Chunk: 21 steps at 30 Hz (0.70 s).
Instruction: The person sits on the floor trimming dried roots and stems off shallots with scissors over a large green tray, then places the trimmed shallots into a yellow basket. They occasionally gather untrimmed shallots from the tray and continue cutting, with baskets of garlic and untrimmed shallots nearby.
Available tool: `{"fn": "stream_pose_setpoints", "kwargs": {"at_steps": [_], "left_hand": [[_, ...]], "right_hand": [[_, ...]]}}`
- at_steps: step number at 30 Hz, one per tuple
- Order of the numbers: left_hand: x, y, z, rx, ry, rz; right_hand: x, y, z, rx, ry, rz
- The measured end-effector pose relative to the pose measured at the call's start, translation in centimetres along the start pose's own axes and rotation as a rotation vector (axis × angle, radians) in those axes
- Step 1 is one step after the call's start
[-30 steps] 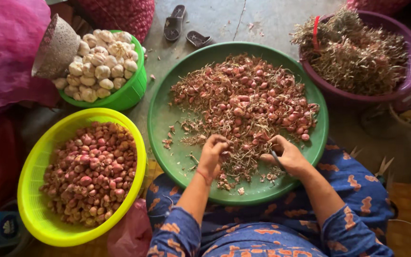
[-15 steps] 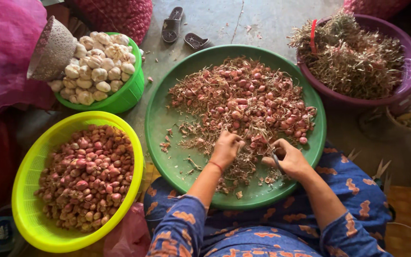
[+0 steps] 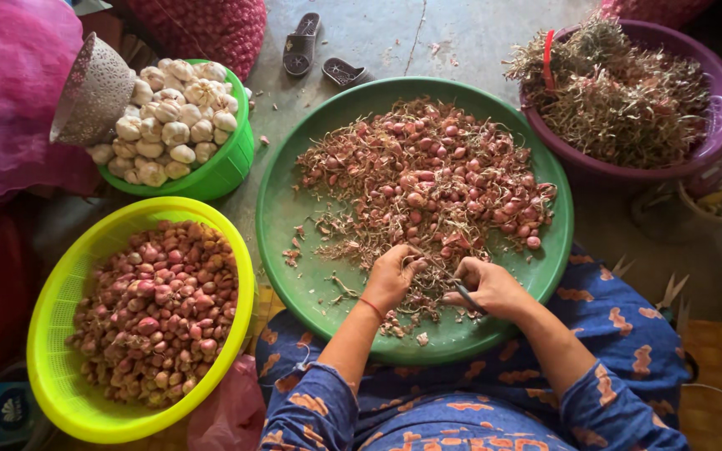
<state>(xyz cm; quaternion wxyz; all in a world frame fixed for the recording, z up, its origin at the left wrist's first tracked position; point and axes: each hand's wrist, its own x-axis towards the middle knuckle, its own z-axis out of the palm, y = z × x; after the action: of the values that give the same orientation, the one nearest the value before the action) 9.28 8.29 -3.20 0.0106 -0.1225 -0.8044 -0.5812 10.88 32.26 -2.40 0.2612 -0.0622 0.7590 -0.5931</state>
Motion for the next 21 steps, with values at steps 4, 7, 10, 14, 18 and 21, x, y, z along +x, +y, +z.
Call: {"fn": "stream_pose_setpoints", "kwargs": {"at_steps": [4, 7, 10, 14, 18, 21], "left_hand": [[-0.6, 0.2, -0.8, -0.075, -0.017, -0.195], [-0.4, -0.1, -1.9, -0.566, 0.046, -0.409], [1.3, -0.4, -2.6, -0.92, 0.166, -0.514], [4.3, -0.1, -1.1, 0.187, 0.17, 0.054], [5.5, 0.2, 0.2, 0.717, -0.091, 0.158], [5.8, 0.6, -0.2, 0.742, -0.055, 0.182]], "right_hand": [[0.0, -0.1, -0.3, 0.075, 0.014, 0.072], [0.0, -0.6, -0.7, 0.067, 0.116, 0.072], [0.0, -0.8, -1.0, 0.051, 0.174, 0.07], [0.5, -0.3, -0.9, 0.128, 0.191, 0.044], [0.5, 0.5, -1.0, 0.019, 0.222, 0.041], [0.3, 0.7, -1.3, 0.055, 0.22, 0.015]]}}
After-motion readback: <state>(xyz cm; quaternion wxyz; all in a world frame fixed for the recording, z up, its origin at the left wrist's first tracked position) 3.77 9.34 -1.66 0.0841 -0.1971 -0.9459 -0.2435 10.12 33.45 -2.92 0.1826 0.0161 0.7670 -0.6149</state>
